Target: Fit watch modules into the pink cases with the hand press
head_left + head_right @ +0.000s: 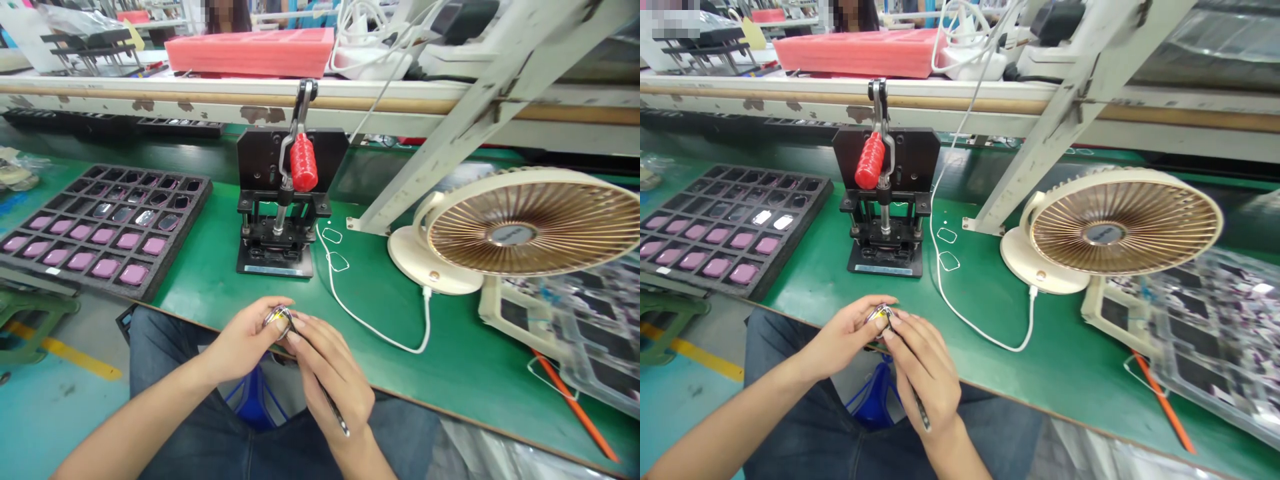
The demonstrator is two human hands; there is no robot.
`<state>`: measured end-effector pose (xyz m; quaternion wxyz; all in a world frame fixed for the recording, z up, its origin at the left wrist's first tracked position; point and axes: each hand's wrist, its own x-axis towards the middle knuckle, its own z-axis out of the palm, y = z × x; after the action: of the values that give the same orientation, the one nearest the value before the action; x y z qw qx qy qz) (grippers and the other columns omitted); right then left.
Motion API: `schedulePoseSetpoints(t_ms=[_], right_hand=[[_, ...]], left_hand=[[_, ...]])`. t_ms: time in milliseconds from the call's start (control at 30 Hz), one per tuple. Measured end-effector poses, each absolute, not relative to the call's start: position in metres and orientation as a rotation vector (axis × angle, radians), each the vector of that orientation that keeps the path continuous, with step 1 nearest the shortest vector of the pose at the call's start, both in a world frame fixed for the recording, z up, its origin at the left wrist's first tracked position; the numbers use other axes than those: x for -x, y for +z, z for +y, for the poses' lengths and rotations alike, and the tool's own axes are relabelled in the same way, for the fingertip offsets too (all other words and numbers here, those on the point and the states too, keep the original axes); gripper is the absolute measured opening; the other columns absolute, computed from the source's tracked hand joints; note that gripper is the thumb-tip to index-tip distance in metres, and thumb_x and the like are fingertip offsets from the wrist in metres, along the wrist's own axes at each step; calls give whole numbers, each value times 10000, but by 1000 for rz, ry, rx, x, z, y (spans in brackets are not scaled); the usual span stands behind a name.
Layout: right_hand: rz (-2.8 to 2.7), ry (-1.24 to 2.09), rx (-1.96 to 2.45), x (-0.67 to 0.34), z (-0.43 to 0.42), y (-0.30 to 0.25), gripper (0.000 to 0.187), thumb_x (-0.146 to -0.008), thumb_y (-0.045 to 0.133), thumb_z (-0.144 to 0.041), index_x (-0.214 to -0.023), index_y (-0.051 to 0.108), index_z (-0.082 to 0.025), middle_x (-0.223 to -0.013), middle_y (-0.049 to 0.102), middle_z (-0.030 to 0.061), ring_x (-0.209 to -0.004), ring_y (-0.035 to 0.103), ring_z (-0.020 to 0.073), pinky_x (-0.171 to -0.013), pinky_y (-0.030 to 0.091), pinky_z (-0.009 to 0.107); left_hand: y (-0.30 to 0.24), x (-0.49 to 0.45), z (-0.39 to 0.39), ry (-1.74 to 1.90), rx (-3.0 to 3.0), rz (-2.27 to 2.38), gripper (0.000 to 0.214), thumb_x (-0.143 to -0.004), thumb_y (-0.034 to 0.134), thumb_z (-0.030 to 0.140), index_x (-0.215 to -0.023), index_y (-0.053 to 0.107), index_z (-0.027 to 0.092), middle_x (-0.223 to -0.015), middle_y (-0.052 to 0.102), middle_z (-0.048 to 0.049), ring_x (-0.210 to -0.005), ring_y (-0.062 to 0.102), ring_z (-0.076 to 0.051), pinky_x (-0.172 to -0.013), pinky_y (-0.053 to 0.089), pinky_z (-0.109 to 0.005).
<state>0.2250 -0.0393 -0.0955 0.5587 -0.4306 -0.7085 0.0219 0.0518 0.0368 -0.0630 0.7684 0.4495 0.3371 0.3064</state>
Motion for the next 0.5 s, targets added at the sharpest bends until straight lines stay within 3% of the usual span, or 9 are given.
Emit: schedulePoseSetpoints(t_ms=[167,267,400,500], right_hand=[[-1550,97,1057,-223,-41,-89,522,-924,687,103,-1343,758,-200,-1324,769,117,-1238,747,306,-1070,633,549],[-1468,83,1089,-223,-44,-79,442,-958,672,53,-1297,777,-210,-1299,782,103,-1182,773,288,-1049,651,499],[-1336,-63,1205,-239,-36,-62,399,-940,739,-4,-1240,809,-256,-1246,808,67,-1067,807,265,-1003,669,442],[-1274,-141,1335,-268,-14,-48,227,-967,778,-140,-1148,840,-262,-1169,830,56,-1030,813,260,-1007,658,430]], left_hand=[[-55,-55,40,674,-666,616,390,-942,843,391,-1242,760,155,-1107,756,-110,-906,708,-191,-770,561,-304],[-51,-60,43,705,-568,620,301,-950,822,273,-1189,752,104,-1124,777,-159,-883,745,-204,-731,563,-296],[-47,-62,46,761,-515,666,315,-917,845,207,-1176,714,86,-1254,780,-235,-983,805,-271,-914,617,-374],[-45,-61,45,794,-482,706,341,-915,860,226,-1180,690,97,-1238,792,-242,-1130,796,-330,-1082,584,-449]])
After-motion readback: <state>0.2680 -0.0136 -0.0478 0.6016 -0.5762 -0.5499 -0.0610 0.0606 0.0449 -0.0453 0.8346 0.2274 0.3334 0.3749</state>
